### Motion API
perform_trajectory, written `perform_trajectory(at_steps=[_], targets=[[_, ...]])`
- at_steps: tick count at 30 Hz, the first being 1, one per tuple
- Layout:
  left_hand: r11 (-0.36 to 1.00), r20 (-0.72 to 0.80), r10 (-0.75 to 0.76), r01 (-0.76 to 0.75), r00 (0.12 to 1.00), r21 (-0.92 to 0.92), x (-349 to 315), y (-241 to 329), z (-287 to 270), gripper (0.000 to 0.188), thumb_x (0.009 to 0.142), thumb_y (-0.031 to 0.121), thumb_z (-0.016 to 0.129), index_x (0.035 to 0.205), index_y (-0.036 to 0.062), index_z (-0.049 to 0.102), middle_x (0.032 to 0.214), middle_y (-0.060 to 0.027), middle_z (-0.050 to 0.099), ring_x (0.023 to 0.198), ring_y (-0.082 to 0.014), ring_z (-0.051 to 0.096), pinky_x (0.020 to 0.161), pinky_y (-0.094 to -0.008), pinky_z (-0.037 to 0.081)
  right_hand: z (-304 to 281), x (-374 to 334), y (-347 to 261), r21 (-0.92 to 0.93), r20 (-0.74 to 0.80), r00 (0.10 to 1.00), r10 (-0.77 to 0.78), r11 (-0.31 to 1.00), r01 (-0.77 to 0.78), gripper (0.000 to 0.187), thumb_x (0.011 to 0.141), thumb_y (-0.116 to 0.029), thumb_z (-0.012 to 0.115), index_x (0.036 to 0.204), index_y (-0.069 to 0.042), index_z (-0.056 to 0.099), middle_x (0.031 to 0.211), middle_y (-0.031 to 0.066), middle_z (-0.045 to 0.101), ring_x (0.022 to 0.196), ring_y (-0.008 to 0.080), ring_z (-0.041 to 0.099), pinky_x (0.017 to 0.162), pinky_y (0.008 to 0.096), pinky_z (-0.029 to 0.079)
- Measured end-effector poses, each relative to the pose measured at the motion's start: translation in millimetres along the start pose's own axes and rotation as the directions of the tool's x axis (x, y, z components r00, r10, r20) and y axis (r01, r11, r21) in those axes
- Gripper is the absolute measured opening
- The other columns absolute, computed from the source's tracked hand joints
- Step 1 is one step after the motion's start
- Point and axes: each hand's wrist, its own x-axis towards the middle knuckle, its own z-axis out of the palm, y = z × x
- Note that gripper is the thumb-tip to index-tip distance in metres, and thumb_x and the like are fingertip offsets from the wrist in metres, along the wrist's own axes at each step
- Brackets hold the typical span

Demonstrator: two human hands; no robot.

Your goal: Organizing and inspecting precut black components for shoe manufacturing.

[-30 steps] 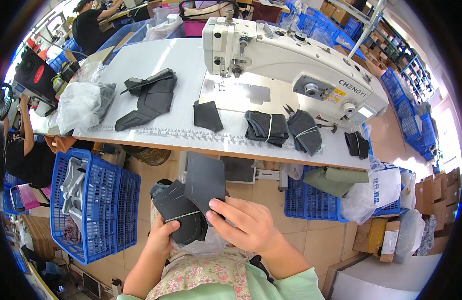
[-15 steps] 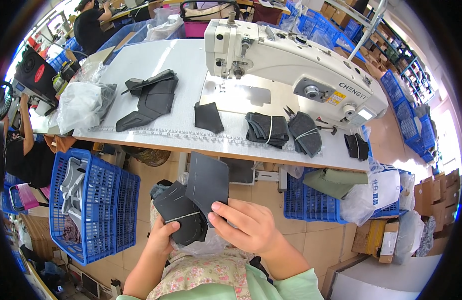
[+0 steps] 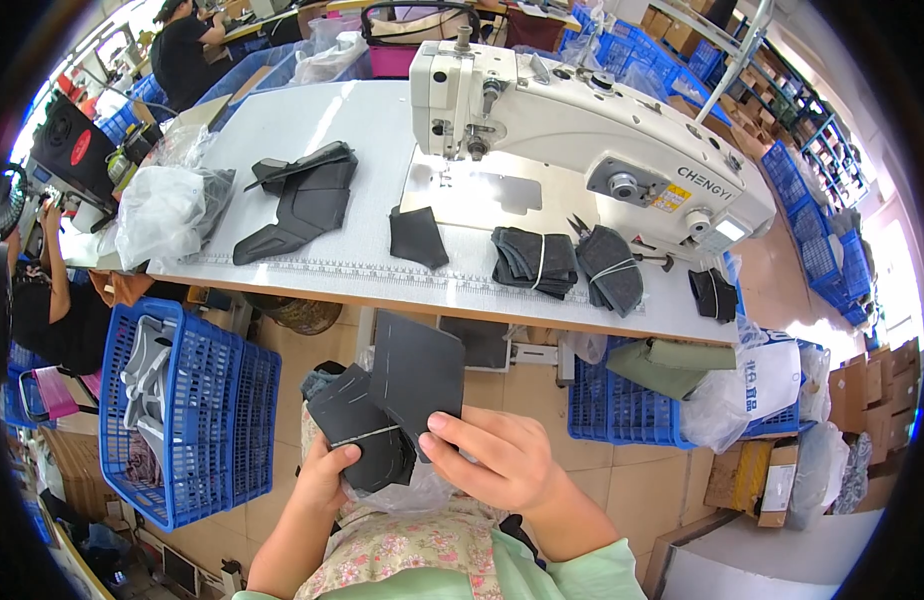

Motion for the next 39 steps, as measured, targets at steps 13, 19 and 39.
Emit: perform_trajectory(at_steps=[13,19,39], targets=[[1.000,-0.007,-0.012,0.012,1.000,0.017,1.4,-2.9,-2.1,0.070,0.070,0.015,0.071,0.128,-0.0023,0.037,0.116,-0.0152,0.055,0.104,-0.0250,0.058,0.087,-0.0351,0.049,-1.4,-0.6,0.5,-0.006,-0.046,0.999,-0.011,1.000,0.010,0.024,0.061,0.000,0.074,0.083,-0.007,0.067,0.099,0.0089,0.062,0.067,0.0175,0.061,0.044,0.0230,0.045],[1.000,-0.006,-0.006,0.006,1.000,0.023,1.3,-2.7,-0.1,0.070,0.070,0.016,0.071,0.128,-0.0024,0.037,0.116,-0.0150,0.055,0.104,-0.0247,0.058,0.087,-0.0349,0.049,-2.3,-0.9,0.5,-0.002,-0.049,0.999,-0.007,1.000,0.007,0.024,0.062,0.000,0.074,0.084,-0.007,0.067,0.099,0.0090,0.062,0.067,0.0178,0.061,0.045,0.0231,0.045],[1.000,-0.005,-0.015,0.015,1.000,0.018,1.5,-1.3,-0.1,0.070,0.071,0.013,0.069,0.129,-0.0023,0.035,0.117,-0.0152,0.054,0.104,-0.0257,0.057,0.087,-0.0354,0.049,-3.6,2.7,0.9,-0.022,-0.031,1.000,0.000,1.000,-0.001,0.026,0.061,-0.001,0.072,0.086,-0.008,0.067,0.098,0.0085,0.063,0.067,0.0187,0.062,0.046,0.0239,0.047]])
